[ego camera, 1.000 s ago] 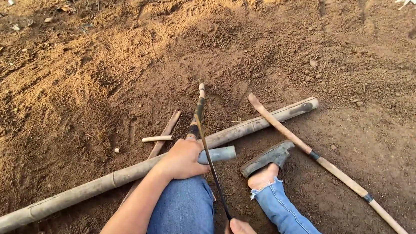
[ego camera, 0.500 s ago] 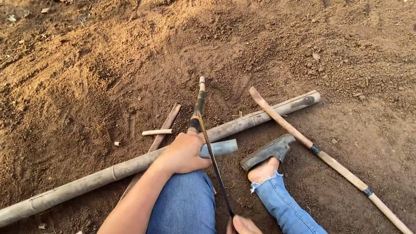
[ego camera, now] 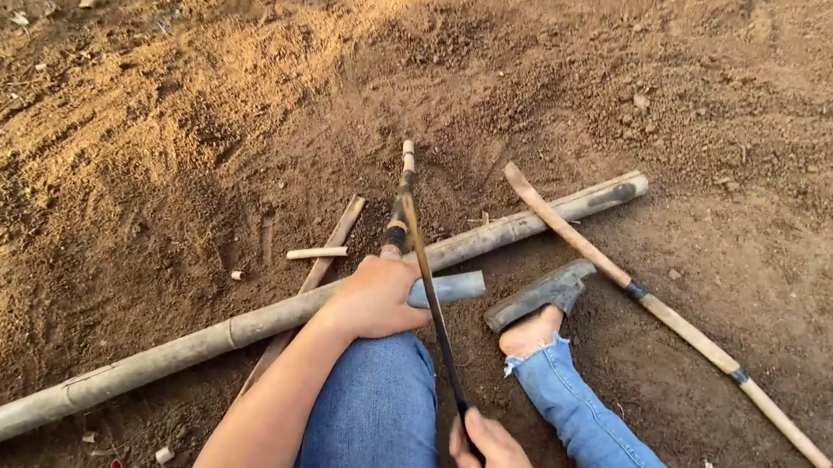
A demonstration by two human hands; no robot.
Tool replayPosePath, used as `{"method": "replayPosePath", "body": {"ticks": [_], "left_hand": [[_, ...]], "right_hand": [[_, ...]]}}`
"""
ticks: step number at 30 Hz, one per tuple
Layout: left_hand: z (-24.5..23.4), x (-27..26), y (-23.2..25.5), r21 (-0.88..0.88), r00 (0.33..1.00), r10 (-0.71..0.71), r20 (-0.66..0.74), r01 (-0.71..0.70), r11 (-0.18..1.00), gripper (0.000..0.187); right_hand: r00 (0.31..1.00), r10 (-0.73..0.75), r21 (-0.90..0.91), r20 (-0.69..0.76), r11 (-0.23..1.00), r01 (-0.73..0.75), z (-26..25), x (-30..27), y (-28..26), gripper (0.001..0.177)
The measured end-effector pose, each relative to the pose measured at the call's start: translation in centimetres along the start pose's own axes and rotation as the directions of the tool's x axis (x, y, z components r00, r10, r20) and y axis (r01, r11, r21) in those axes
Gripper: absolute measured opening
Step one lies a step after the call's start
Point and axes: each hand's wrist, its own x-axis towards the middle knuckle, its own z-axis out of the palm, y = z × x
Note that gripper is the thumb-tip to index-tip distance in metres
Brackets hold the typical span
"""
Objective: Cutting a PVC pipe using a manual saw blade while sitting on the ground.
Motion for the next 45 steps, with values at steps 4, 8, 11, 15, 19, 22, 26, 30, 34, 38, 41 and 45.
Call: {"method": "replayPosePath", "body": {"ticks": [4, 8, 11, 15, 19, 22, 26, 30, 34, 38, 41, 45], "left_hand": [[0.4, 0.4, 0.4, -0.017, 0.999, 0.004, -0.033, -0.004, 1.000, 0.029], [-0.1, -0.1, -0.1, -0.016, 1.000, 0.006, 0.017, -0.006, 1.000, 0.027], [-0.3, -0.3, -0.2, -0.025, 1.000, -0.010, 0.011, 0.010, 1.000, 0.030], [0.3, 0.4, 0.2, -0.030, 0.999, -0.053, 0.001, 0.053, 0.998, 0.024], [0.1, 0.1, 0.1, -0.035, 0.997, -0.068, -0.030, 0.067, 0.997, 0.022], [-0.1, -0.5, 0.2, 0.008, 0.999, -0.035, 0.019, 0.035, 0.999, 0.030], [-0.4, 0.2, 0.4, -0.006, 1.000, -0.020, 0.016, 0.020, 1.000, 0.025], [0.5, 0.6, 0.7, -0.027, 0.999, 0.039, -0.039, -0.040, 0.999, 0.030], [0.2, 0.3, -0.1, -0.024, 1.000, 0.020, -0.009, -0.020, 1.000, 0.031], [-0.1, -0.2, -0.3, -0.020, 1.000, 0.009, -0.015, -0.010, 1.000, 0.031], [0.0, 0.1, 0.5, -0.033, 1.000, 0.016, -0.027, -0.017, 0.999, 0.029], [0.8, 0.6, 0.4, -0.027, 0.997, 0.040, -0.072, -0.042, 0.999, 0.032]], "right_hand": [[0.997, -0.075, 0.062, 0.004, 0.995, 0.074, 2.6, 0.4, -3.0, 0.059], [0.999, -0.020, 0.007, 0.050, 1.000, 0.019, -1.5, 0.3, 0.4, 0.058], [0.996, 0.016, -0.006, 0.087, 1.000, -0.016, -4.1, 1.0, 2.5, 0.058], [1.000, -0.019, 0.016, 0.017, 1.000, 0.019, 1.6, 0.7, -0.7, 0.050], [0.997, 0.040, 0.096, 0.070, 0.994, -0.047, -0.2, 0.3, -0.2, 0.044], [0.991, 0.090, 0.079, 0.098, 0.992, -0.097, -4.1, 0.0, 2.3, 0.045], [0.987, -0.034, -0.049, 0.157, 0.998, 0.042, -3.3, 0.6, 1.2, 0.050], [0.998, -0.062, 0.125, 0.004, 0.990, 0.061, 2.6, 0.5, -3.7, 0.051], [0.998, -0.016, 0.110, 0.053, 0.994, 0.010, -1.2, 1.7, -0.7, 0.055], [0.975, 0.034, 0.016, 0.218, 0.999, -0.039, -6.4, 2.4, 3.2, 0.054], [0.987, 0.032, 0.131, 0.157, 0.990, -0.053, -1.6, 1.0, -0.1, 0.052], [0.998, -0.039, 0.122, 0.045, 0.992, 0.033, 2.8, 0.3, -3.8, 0.055]]}}
